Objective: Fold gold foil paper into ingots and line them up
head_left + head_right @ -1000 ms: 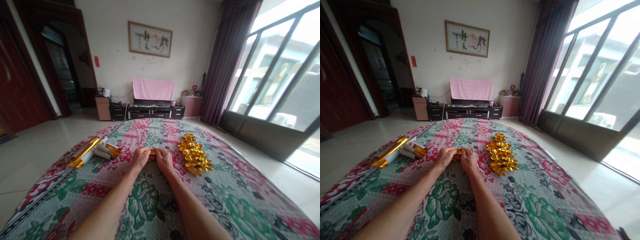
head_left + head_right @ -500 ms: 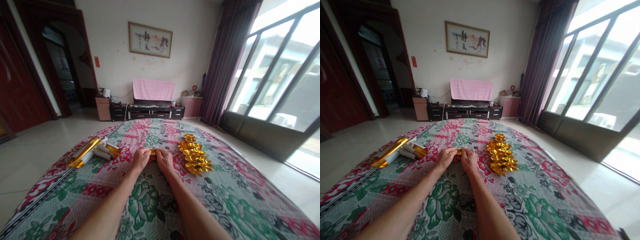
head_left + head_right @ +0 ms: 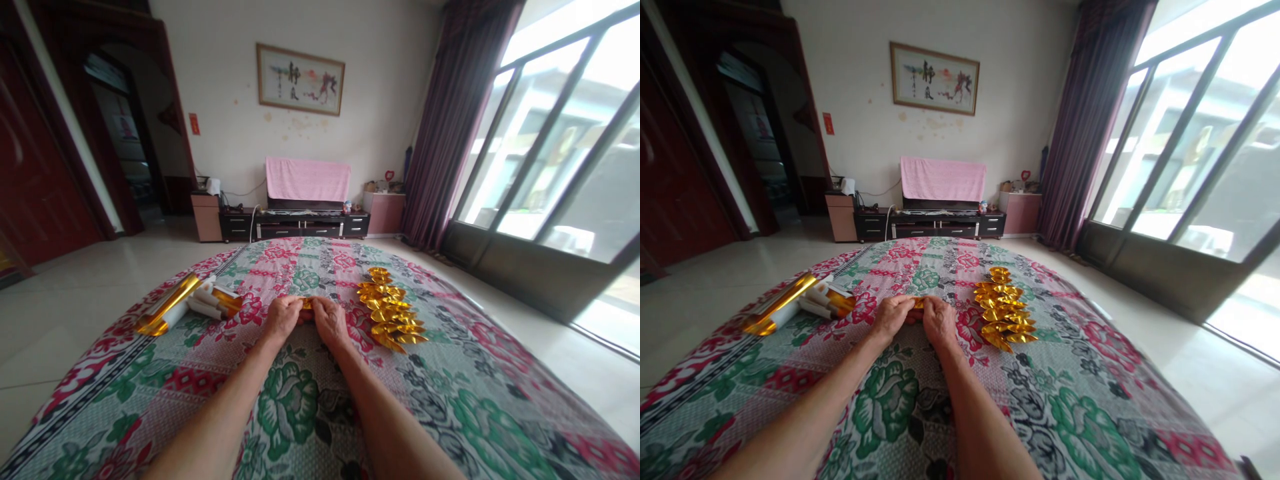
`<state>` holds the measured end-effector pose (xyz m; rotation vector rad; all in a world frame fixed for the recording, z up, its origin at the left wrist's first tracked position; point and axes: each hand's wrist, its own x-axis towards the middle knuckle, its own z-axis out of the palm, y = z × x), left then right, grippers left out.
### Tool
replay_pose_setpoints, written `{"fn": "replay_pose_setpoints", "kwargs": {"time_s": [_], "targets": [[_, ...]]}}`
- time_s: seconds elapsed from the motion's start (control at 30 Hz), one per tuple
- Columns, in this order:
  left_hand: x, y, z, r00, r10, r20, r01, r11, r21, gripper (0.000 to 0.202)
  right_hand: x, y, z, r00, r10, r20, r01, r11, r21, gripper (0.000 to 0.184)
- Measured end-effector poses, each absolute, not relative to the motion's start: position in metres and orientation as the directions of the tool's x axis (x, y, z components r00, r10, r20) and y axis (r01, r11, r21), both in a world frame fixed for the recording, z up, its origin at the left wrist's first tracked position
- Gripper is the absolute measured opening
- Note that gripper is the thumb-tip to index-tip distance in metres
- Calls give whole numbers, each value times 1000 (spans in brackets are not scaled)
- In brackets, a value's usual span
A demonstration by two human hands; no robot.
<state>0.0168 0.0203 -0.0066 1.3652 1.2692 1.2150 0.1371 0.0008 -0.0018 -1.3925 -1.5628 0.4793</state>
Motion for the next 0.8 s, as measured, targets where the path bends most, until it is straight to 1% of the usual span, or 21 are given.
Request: {"fn": "replay_pose_setpoints", "kwargs": {"time_s": [0.17, 0.3, 0.4, 0.5, 0.8], "targets": [[16, 26, -12, -56, 990, 130, 178, -118, 977, 32, 136, 1, -2, 87, 914, 396, 520, 298, -801, 35], [15, 27, -15, -92, 976, 196, 297, -161, 941, 33, 137, 1, -1, 72, 920, 386, 550, 286, -785, 36], [15, 25, -14, -102, 961, 256, 397, -197, 897, 32, 138, 2, -2, 72, 921, 382, 535, 287, -795, 35], [17, 22, -12, -76, 948, 309, 438, -247, 864, 30, 138, 3, -4, 108, 921, 373, 523, 266, -809, 36], [16, 20, -10, -111, 941, 320, 494, -227, 839, 31, 137, 1, -2, 76, 914, 399, 534, 301, -790, 35]]}}
